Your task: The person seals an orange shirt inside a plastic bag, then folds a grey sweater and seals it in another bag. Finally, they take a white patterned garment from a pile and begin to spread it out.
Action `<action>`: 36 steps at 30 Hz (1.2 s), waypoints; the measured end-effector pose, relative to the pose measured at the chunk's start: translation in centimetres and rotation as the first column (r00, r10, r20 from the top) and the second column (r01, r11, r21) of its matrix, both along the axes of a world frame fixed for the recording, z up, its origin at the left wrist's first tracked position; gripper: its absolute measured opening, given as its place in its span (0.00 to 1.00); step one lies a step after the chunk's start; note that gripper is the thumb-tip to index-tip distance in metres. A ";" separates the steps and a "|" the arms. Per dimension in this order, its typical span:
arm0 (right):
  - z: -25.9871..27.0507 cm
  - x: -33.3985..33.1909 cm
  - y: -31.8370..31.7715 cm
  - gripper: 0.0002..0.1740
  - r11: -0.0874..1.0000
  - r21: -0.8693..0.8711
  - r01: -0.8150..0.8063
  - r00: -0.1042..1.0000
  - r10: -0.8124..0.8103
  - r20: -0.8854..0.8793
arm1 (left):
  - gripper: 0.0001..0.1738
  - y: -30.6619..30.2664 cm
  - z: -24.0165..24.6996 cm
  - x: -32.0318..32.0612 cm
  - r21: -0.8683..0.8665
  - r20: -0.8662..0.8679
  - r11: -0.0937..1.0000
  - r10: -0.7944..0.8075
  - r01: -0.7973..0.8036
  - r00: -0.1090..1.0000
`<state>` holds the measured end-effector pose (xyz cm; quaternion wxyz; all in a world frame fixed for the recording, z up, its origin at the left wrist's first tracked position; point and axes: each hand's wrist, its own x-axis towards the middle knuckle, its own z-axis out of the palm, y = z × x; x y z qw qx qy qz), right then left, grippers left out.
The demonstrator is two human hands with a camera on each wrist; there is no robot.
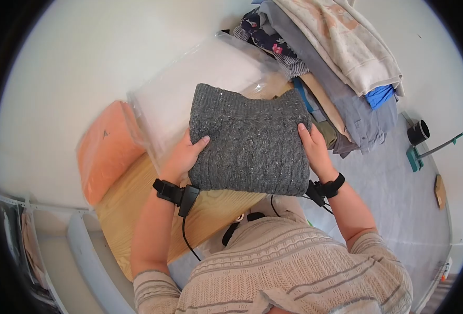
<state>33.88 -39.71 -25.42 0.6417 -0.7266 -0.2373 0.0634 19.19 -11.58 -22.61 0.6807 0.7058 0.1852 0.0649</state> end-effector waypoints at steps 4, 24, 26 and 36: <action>-0.3 0.9 0.2 0.21 0.991 0.132 -0.025 0.961 0.060 -0.269 | 0.30 0.8 0.2 1.5 0.027 -0.098 0.999 -0.038 0.041 0.994; -1.9 6.8 0.8 0.20 0.985 -0.139 0.102 0.982 -0.078 0.172 | 0.34 2.1 2.1 4.3 0.121 -0.044 0.962 -0.240 0.243 0.970; -3.1 7.8 1.2 0.21 0.987 -0.001 0.161 0.972 -0.159 0.174 | 0.33 1.2 1.9 4.6 0.093 -0.035 0.979 -0.179 0.182 0.983; 0.0 6.9 0.7 0.27 0.938 -0.342 0.059 0.997 -0.073 -0.029 | 0.37 2.4 1.6 5.9 0.159 -0.136 0.955 -0.228 0.249 0.964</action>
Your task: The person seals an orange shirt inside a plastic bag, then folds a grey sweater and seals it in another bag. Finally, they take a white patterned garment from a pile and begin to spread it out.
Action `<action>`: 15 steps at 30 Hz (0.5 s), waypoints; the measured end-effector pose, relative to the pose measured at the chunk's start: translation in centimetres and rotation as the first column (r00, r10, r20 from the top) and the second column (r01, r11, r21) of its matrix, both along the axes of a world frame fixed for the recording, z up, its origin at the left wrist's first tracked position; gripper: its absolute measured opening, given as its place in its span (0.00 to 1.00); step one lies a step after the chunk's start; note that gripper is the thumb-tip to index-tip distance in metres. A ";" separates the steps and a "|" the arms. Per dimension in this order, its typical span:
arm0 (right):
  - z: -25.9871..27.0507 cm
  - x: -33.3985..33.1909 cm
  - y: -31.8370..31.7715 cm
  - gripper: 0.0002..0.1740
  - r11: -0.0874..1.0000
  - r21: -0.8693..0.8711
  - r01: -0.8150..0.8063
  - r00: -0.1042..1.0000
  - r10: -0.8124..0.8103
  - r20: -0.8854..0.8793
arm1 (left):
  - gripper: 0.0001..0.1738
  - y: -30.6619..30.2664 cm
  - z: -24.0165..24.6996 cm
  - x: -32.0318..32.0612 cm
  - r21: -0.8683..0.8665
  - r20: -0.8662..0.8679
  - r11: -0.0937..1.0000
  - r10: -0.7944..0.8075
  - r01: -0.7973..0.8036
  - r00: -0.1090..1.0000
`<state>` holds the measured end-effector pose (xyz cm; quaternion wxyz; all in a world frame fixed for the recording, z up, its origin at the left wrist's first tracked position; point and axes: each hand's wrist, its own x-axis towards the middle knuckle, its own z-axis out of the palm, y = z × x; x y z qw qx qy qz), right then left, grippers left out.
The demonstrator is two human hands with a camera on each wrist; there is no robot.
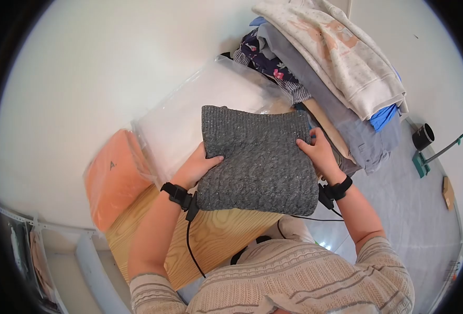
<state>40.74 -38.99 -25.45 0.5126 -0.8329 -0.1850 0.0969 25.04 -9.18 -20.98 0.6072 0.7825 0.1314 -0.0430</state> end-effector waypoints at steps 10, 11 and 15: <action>-1.2 2.1 0.4 0.25 0.981 0.113 -0.155 0.986 0.146 0.078 | 0.35 1.1 3.2 1.2 -0.211 -0.098 0.976 -0.076 0.054 0.992; -1.2 2.1 0.7 0.22 0.976 0.115 -0.184 0.978 0.170 0.120 | 0.34 1.2 2.6 1.1 -0.307 -0.009 0.949 -0.071 0.065 0.997; -0.5 1.1 0.4 0.21 0.988 0.095 -0.124 0.991 0.118 0.060 | 0.30 0.9 0.8 1.7 -0.467 -0.028 0.884 -0.006 -0.008 1.000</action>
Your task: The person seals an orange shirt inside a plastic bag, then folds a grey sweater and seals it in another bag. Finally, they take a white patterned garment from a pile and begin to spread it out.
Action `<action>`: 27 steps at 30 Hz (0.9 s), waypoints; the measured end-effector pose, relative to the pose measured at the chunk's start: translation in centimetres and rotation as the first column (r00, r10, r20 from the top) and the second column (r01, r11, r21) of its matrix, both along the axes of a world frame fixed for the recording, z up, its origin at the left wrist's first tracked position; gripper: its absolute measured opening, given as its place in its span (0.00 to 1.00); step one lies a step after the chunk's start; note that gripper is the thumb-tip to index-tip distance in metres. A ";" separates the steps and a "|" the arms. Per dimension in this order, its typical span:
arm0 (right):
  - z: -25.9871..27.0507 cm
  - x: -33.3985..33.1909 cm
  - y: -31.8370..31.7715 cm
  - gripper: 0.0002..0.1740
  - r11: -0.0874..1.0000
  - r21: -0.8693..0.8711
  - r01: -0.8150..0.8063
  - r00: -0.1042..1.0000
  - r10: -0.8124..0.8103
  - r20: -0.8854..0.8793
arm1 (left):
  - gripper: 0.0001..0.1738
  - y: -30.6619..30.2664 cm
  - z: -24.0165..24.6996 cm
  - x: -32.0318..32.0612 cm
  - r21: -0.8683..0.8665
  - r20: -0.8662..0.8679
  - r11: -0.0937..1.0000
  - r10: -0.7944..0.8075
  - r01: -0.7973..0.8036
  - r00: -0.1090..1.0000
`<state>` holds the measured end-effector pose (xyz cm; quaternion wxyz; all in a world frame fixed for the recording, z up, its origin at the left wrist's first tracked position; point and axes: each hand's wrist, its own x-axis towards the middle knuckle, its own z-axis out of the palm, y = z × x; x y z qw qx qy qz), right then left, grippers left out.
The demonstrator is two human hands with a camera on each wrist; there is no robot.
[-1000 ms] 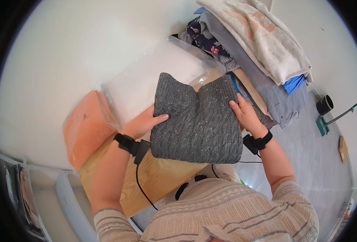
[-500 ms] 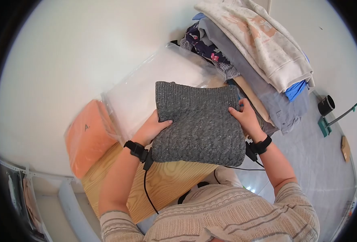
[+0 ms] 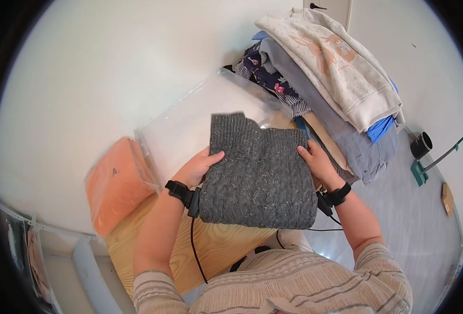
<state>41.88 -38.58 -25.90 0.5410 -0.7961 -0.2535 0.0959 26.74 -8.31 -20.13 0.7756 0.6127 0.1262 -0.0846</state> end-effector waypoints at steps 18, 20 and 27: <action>7.9 -3.4 -0.7 0.23 0.999 -0.021 0.027 0.812 -0.010 0.584 | 0.26 -0.7 0.2 0.1 0.110 -0.134 0.993 0.064 -0.049 0.989; 9.3 -4.8 -0.9 0.30 0.736 -0.548 -0.397 0.535 0.671 0.513 | 0.26 -0.7 0.1 0.0 0.098 -0.137 0.994 0.054 -0.041 0.989; 5.9 -6.2 -0.6 0.32 0.667 -0.568 -0.482 0.655 0.705 0.272 | 0.30 1.9 1.7 -3.2 0.492 0.214 0.837 0.151 -0.240 0.965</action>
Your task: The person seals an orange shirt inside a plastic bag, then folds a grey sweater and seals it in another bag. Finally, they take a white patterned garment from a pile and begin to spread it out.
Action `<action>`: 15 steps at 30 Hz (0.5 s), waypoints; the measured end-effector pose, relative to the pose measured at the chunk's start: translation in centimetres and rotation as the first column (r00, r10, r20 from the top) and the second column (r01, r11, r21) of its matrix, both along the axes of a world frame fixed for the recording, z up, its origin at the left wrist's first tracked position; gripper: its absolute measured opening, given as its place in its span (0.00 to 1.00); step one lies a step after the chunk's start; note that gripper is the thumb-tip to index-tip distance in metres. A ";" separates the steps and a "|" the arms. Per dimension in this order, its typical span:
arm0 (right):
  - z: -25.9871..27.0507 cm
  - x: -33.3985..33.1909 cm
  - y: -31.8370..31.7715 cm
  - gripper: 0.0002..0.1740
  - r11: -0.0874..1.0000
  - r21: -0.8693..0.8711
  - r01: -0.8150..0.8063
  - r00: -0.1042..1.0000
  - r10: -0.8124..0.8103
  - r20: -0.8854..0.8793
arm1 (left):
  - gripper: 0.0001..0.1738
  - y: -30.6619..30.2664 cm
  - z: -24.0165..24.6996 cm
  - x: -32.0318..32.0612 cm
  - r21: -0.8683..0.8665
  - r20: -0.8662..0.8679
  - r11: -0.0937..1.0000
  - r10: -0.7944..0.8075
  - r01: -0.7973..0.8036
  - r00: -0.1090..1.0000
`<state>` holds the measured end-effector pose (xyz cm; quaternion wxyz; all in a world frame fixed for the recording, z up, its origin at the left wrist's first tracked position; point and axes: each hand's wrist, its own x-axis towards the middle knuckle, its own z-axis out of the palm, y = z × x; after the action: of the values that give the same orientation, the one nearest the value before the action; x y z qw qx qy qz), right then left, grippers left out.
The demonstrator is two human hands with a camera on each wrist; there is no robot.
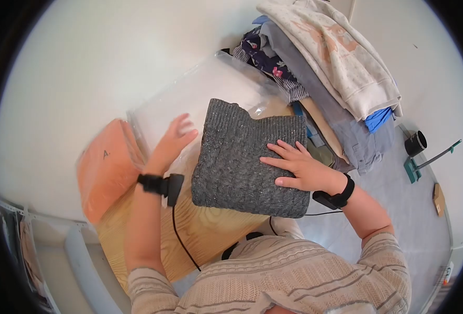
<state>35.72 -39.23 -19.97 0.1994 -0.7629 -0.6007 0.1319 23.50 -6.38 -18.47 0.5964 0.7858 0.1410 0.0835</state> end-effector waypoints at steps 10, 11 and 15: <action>0.2 -3.4 0.4 0.30 0.987 0.021 0.160 0.987 -0.160 0.007 | 0.27 -17.8 -1.6 -6.8 0.994 0.061 0.109 -0.367 -0.022 0.928; -0.3 -3.7 0.3 0.30 0.983 0.063 0.171 0.985 -0.172 0.012 | 0.24 -17.9 -2.4 -6.7 0.985 0.119 0.163 -0.362 -0.063 0.925; -1.2 -2.2 -1.9 0.36 0.979 0.205 -0.015 0.999 0.021 -0.024 | 0.22 -17.8 -3.6 -6.7 0.971 0.155 0.223 -0.321 -0.085 0.934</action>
<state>33.52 -41.10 -21.13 0.2834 -0.7310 -0.6154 0.0811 16.80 -24.19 -22.06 -0.0007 0.9669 -0.1021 0.2339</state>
